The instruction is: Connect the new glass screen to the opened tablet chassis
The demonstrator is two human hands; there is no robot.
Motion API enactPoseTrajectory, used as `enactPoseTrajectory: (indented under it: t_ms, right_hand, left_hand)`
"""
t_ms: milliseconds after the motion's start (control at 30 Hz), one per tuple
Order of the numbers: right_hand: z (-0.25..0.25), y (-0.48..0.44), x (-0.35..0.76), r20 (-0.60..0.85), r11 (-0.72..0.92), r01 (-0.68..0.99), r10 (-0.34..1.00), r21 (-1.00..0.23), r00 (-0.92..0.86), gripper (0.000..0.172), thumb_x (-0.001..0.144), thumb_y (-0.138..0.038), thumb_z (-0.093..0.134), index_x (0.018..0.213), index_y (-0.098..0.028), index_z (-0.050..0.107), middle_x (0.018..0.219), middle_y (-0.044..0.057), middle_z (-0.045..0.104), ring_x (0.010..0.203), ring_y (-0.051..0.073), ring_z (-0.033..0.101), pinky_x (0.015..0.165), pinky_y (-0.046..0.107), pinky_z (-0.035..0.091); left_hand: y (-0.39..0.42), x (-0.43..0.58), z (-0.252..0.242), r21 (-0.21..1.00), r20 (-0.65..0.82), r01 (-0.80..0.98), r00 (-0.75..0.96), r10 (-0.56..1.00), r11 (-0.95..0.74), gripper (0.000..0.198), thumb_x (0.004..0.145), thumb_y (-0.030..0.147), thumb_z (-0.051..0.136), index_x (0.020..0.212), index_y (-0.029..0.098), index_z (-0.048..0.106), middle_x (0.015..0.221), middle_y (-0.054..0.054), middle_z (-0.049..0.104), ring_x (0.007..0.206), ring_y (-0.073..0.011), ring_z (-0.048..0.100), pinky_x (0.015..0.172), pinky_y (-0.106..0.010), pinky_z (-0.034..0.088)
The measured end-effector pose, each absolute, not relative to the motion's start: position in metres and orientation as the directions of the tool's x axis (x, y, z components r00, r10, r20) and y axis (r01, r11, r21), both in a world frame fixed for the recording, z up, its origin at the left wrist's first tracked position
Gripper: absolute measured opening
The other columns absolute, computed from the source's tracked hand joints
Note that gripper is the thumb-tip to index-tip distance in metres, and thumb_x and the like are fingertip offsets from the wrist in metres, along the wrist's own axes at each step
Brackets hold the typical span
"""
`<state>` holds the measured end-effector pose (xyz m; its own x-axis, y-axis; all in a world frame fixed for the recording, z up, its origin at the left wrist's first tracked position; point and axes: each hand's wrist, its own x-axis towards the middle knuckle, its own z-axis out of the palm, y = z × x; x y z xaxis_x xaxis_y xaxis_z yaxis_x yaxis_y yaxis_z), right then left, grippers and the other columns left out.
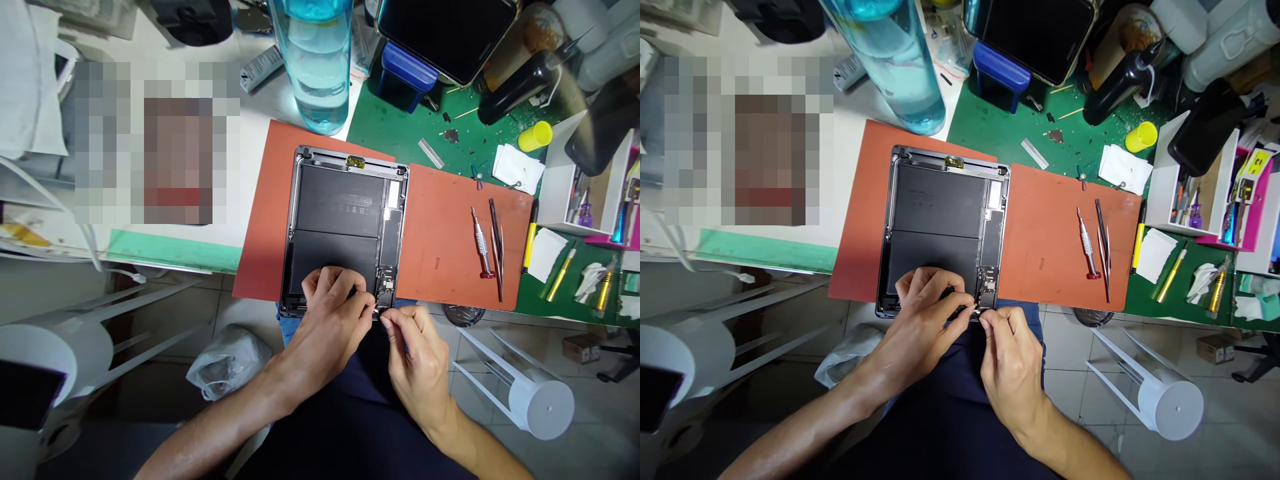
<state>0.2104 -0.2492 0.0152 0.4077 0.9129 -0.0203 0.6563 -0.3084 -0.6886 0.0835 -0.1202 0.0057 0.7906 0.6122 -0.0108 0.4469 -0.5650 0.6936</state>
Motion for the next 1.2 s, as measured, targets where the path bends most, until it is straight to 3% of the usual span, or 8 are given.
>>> enactPoseTrajectory:
  t_ms: [500,667,933,1200]
  right_hand:
    - [0.018,-0.256,0.21,0.004,-0.285,0.628,0.909,-0.724,0.416,0.036,0.103,-0.002,0.06,0.134,-0.02,0.067,0.103,0.007,0.068,0.089,0.017,0.069,0.08,0.031,0.059]
    - [0.019,-0.258,0.21,0.019,-0.273,0.617,0.905,-0.738,0.424,0.029,0.103,-0.005,0.063,0.127,-0.019,0.069,0.104,0.007,0.073,0.092,0.018,0.071,0.084,0.033,0.059]
    - [0.016,-0.254,0.212,-0.005,-0.303,0.616,0.9,-0.727,0.437,0.018,0.106,-0.011,0.061,0.119,-0.019,0.07,0.091,0.003,0.072,0.077,0.016,0.067,0.074,0.031,0.055]
    - [0.016,-0.257,0.214,-0.061,-0.343,0.561,0.886,-0.753,0.46,0.014,0.107,-0.016,0.061,0.116,-0.02,0.071,0.093,0.003,0.075,0.073,0.014,0.065,0.072,0.03,0.053]
  left_hand:
    - [-0.117,0.078,0.009,0.719,0.032,0.423,0.772,0.635,-0.551,0.009,0.102,0.012,0.062,0.101,0.02,0.068,0.106,-0.005,0.059,0.101,-0.0203,0.051,0.095,-0.041,0.037]
    - [-0.12,0.076,0.007,0.726,0.05,0.413,0.766,0.641,-0.55,0.009,0.102,0.014,0.063,0.102,0.02,0.069,0.105,-0.004,0.06,0.101,-0.0202,0.053,0.096,-0.041,0.038]
    - [-0.124,0.081,0.004,0.704,0.099,0.424,0.735,0.67,-0.569,0.008,0.103,0.015,0.062,0.102,0.02,0.069,0.104,-0.004,0.061,0.104,-0.0208,0.054,0.098,-0.043,0.036]
    - [-0.126,0.087,0.004,0.687,0.096,0.441,0.733,0.674,-0.578,0.009,0.104,0.017,0.06,0.1,0.02,0.068,0.104,-0.004,0.06,0.103,-0.0215,0.055,0.098,-0.044,0.037]
